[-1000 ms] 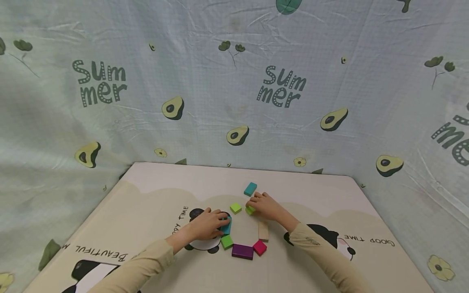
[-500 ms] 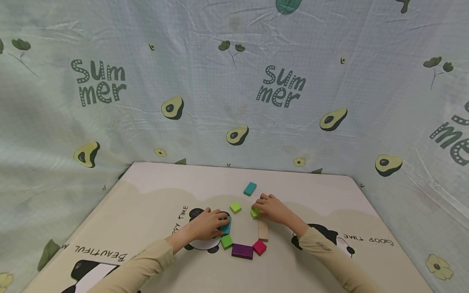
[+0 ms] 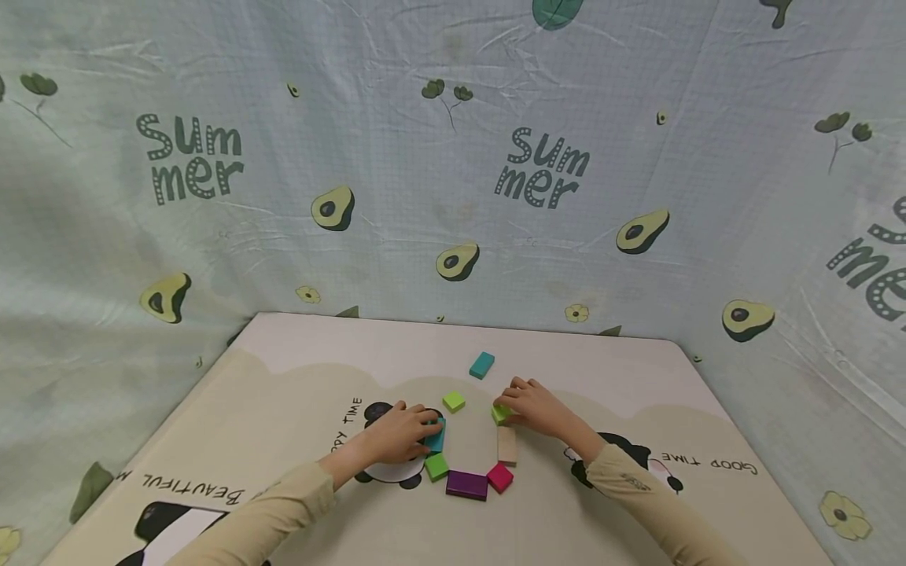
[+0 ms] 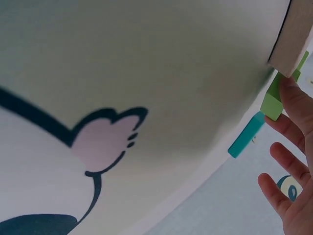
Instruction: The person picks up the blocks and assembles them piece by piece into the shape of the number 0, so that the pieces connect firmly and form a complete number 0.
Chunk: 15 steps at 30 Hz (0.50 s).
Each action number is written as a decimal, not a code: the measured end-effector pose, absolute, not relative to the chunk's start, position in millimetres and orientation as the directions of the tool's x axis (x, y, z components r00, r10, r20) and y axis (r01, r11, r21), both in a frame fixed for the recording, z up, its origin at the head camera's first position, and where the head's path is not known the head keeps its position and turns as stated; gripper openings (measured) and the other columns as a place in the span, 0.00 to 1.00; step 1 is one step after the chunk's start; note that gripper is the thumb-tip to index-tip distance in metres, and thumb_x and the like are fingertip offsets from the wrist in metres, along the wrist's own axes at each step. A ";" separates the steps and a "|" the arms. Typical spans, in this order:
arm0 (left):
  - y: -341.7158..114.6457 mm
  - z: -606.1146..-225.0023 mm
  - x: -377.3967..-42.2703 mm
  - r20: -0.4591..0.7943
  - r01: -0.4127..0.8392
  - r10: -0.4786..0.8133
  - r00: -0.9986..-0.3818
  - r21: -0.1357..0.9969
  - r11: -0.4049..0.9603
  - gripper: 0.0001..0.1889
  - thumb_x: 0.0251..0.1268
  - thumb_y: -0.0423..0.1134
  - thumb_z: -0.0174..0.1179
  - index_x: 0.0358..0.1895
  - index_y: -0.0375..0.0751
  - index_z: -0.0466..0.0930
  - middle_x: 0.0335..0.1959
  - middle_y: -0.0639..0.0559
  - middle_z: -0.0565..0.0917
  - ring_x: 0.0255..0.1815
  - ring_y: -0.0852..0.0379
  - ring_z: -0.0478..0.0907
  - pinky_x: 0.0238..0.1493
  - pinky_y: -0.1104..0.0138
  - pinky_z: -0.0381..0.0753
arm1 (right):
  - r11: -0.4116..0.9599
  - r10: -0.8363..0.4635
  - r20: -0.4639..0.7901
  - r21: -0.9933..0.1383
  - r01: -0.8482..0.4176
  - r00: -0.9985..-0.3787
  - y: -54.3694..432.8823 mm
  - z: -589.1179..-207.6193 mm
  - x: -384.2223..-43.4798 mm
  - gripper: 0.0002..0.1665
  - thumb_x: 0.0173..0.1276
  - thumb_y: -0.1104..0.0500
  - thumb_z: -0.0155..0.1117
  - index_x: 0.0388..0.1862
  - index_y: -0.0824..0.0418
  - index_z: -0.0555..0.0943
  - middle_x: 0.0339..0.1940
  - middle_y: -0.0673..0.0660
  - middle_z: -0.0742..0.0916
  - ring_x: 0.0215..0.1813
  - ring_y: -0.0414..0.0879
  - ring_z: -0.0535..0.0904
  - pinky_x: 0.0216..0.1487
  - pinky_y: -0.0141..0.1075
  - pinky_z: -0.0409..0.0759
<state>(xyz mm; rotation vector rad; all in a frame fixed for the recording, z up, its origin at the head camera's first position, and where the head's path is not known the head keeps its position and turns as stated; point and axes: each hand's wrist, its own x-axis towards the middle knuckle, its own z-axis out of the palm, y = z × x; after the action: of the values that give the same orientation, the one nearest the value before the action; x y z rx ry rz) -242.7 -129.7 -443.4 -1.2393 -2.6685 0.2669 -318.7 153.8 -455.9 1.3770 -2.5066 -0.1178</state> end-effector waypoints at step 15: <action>-129.9 -444.3 -243.4 0.093 0.737 0.771 -0.629 -0.245 0.630 0.22 0.59 0.52 0.54 0.55 0.50 0.73 0.53 0.53 0.75 0.51 0.56 0.73 0.44 0.57 0.74 | 0.532 -0.843 0.209 0.193 -0.825 -0.495 159.0 -462.9 -319.9 0.17 0.54 0.49 0.64 0.44 0.47 0.79 0.39 0.45 0.84 0.39 0.40 0.68 0.38 0.33 0.68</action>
<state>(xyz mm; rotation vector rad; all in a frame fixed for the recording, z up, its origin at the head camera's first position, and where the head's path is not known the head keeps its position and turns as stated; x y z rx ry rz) -243.4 -129.9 -444.3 -1.2450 -2.6623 0.2734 -319.9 159.0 -462.9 1.3944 -2.4965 -0.0969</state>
